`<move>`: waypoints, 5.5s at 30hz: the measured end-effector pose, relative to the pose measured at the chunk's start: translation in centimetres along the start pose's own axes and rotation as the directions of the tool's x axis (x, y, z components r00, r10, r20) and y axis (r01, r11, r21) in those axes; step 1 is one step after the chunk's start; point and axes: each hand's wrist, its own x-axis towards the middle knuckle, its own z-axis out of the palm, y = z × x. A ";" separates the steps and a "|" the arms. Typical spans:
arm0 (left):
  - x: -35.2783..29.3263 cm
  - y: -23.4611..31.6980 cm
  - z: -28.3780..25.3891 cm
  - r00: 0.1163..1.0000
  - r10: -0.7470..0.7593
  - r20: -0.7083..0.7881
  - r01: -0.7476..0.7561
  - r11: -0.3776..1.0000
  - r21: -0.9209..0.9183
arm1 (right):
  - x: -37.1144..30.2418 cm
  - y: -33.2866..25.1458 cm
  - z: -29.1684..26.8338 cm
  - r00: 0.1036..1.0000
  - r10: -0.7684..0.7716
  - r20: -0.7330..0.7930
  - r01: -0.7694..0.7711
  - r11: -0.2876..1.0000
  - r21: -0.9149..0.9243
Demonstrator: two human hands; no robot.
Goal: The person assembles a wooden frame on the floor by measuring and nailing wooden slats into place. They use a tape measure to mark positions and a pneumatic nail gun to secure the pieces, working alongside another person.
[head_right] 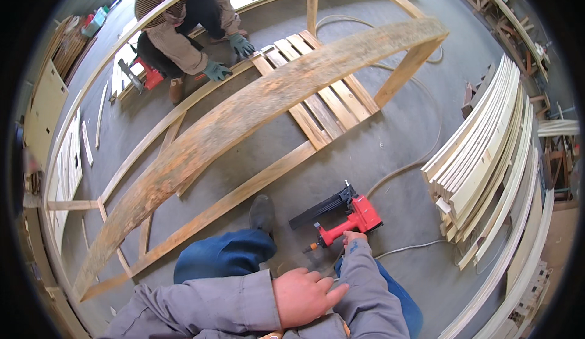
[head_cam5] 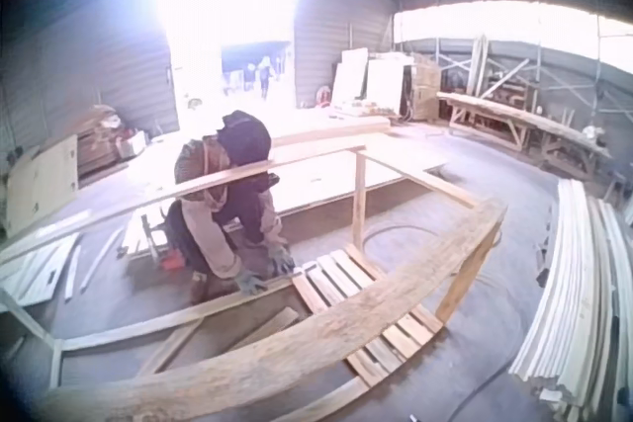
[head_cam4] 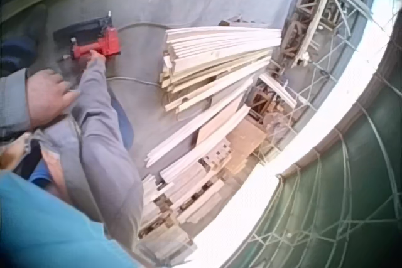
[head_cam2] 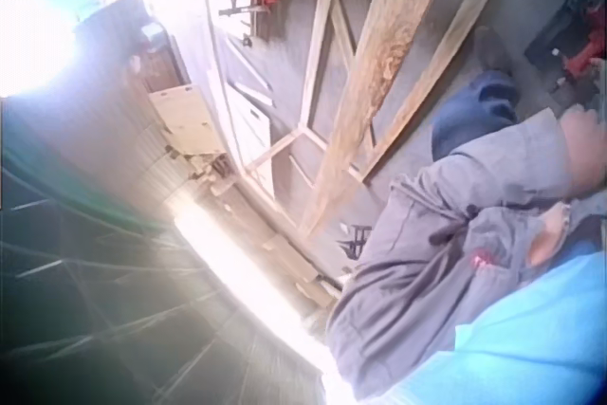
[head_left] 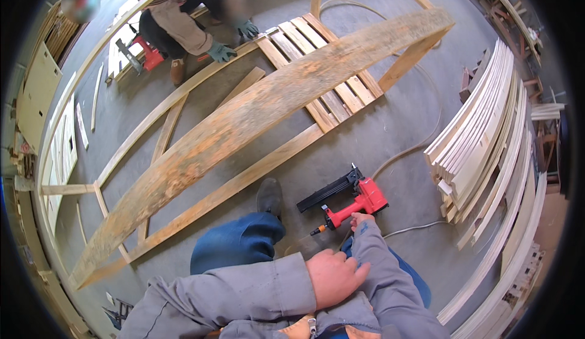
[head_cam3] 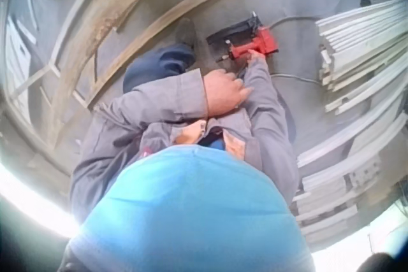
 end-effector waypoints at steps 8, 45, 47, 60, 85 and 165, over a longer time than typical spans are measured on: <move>0.5 0.5 0.6 0.998 -0.001 0.056 -0.001 0.999 0.036 | -4.0 0.0 -2.5 0.999 -0.041 -0.031 0.040 0.999 -0.028; 3.9 -2.1 0.3 0.992 -0.036 0.122 0.032 0.999 0.030 | -9.2 -16.0 0.7 0.883 -0.444 0.150 0.438 0.896 0.075; 3.7 -2.3 0.4 0.989 -0.028 0.143 0.022 0.999 0.037 | -9.2 -19.5 0.7 0.856 -0.498 0.139 0.493 0.867 0.072; 2.0 -3.2 -0.2 0.988 -0.012 0.155 0.007 0.999 0.031 | -10.1 -41.0 1.3 0.740 -0.654 0.158 0.673 0.723 -0.156; 0.4 -3.1 -0.4 1.000 0.016 0.025 -0.016 1.000 0.005 | -11.4 -44.1 2.7 0.760 -0.600 0.249 0.640 0.757 -0.131; 2.6 -3.6 -0.6 0.994 0.006 0.105 -0.010 0.999 0.034 | -30.5 -12.1 -13.6 0.531 -0.664 0.526 0.803 0.195 -0.563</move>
